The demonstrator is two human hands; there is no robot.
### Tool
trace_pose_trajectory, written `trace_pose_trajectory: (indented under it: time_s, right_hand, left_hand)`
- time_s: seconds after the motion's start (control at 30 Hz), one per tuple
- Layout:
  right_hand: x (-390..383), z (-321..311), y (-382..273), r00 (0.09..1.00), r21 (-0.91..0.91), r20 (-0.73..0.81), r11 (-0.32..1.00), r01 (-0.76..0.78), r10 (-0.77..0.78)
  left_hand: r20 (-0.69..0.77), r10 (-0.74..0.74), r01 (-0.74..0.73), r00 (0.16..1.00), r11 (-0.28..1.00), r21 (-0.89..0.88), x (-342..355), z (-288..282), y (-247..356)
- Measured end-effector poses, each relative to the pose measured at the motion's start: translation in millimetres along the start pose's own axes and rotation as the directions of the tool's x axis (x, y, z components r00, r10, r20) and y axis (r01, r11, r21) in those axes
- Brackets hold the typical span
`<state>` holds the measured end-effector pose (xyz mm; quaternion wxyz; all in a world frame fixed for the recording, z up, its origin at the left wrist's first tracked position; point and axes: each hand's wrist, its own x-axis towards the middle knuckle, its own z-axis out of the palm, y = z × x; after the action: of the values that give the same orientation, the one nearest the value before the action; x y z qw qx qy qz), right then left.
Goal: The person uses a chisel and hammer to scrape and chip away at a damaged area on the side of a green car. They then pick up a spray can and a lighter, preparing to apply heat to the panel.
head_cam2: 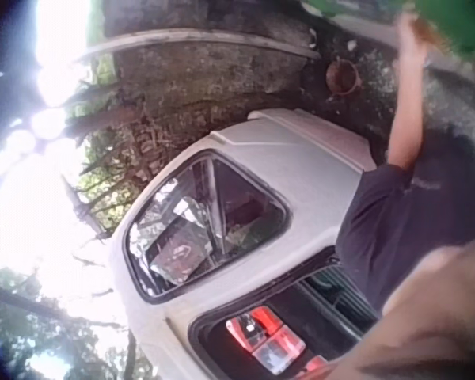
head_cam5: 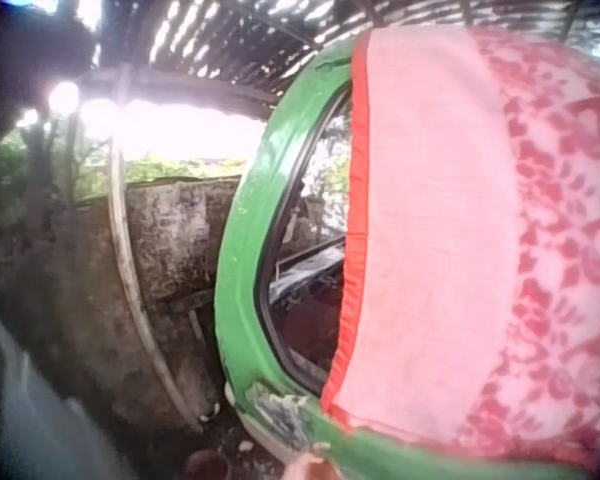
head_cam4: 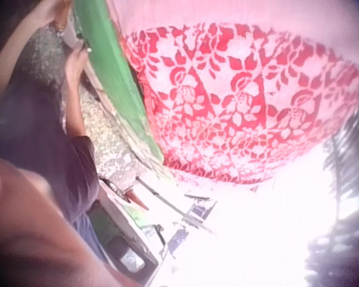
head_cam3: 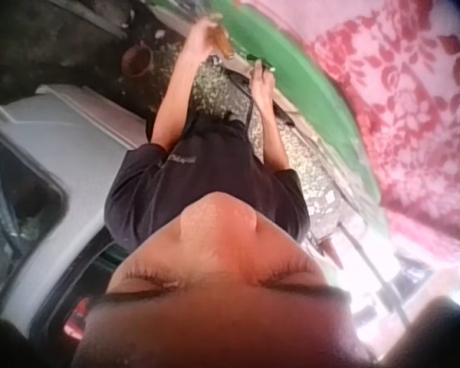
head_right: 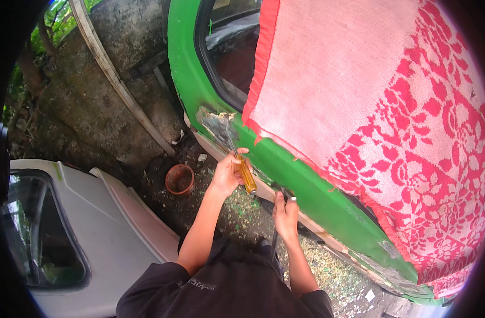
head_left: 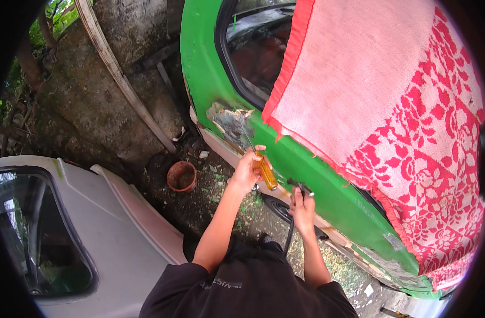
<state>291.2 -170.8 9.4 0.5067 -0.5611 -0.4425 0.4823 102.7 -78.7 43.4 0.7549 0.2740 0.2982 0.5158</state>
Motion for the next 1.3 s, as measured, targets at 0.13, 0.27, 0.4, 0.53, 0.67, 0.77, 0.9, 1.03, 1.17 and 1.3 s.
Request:
trace_pose_trajectory:
  time_s: [0.13,0.27,0.4,0.53,0.67,0.77,0.9,1.03,1.17,1.3]
  right_hand:
    - [-36.4,-1.7,35.6,0.991,0.337,0.032,0.935,0.11,-0.128]
    - [-65.4,-13.5,89.5,0.998,-0.011,0.018,0.998,0.061,-0.061]
    - [-63.9,6.2,35.9,0.994,0.282,0.073,0.955,-0.096,0.078]
    - [-58.7,12.9,36.3,0.979,0.423,-0.023,0.885,0.195,-0.204]
    - [-62.2,15.8,40.2,0.957,0.288,0.019,0.919,0.27,-0.288]
    - [-69.2,20.1,37.9,0.949,0.35,0.044,0.895,0.277,-0.311]
    - [-61.2,13.1,51.7,0.901,0.331,0.121,0.873,0.358,-0.416]
    - [-44.5,4.0,49.3,0.838,0.006,0.145,0.848,0.531,-0.526]
    - [-42.9,-4.6,51.4,0.589,0.135,0.088,0.596,0.792,-0.803]
    - [-36.3,0.9,51.8,0.659,-0.293,0.199,0.597,0.747,-0.726]
  left_hand:
    - [0.114,0.09,-0.089,0.989,0.996,-0.019,-6.0,-6.7,-3.9]
    - [0.045,0.13,-0.129,0.991,0.991,-0.02,-20.8,6.4,-0.4]
    - [0.136,0.15,-0.156,0.979,0.987,0.032,-18.4,8.4,0.9]
    - [0.01,0.241,-0.24,0.971,0.965,0.106,-9.9,13.1,-7.0]
    - [-0.168,0.281,-0.283,0.945,0.959,0.017,1.6,28.1,-13.7]
    - [-0.132,0.24,-0.249,0.962,0.967,-0.051,3.0,27.6,-10.7]
    - [-0.038,0.241,-0.244,0.97,0.961,-0.131,8.8,24.4,-10.8]
    - [0.012,0.27,-0.265,0.963,0.954,-0.141,16.0,20.5,-12.8]
    - [-0.017,0.252,-0.251,0.967,0.947,-0.203,18.7,22.4,-12.8]
    - [-0.039,0.212,-0.215,0.976,0.946,-0.243,18.1,24.4,-8.0]
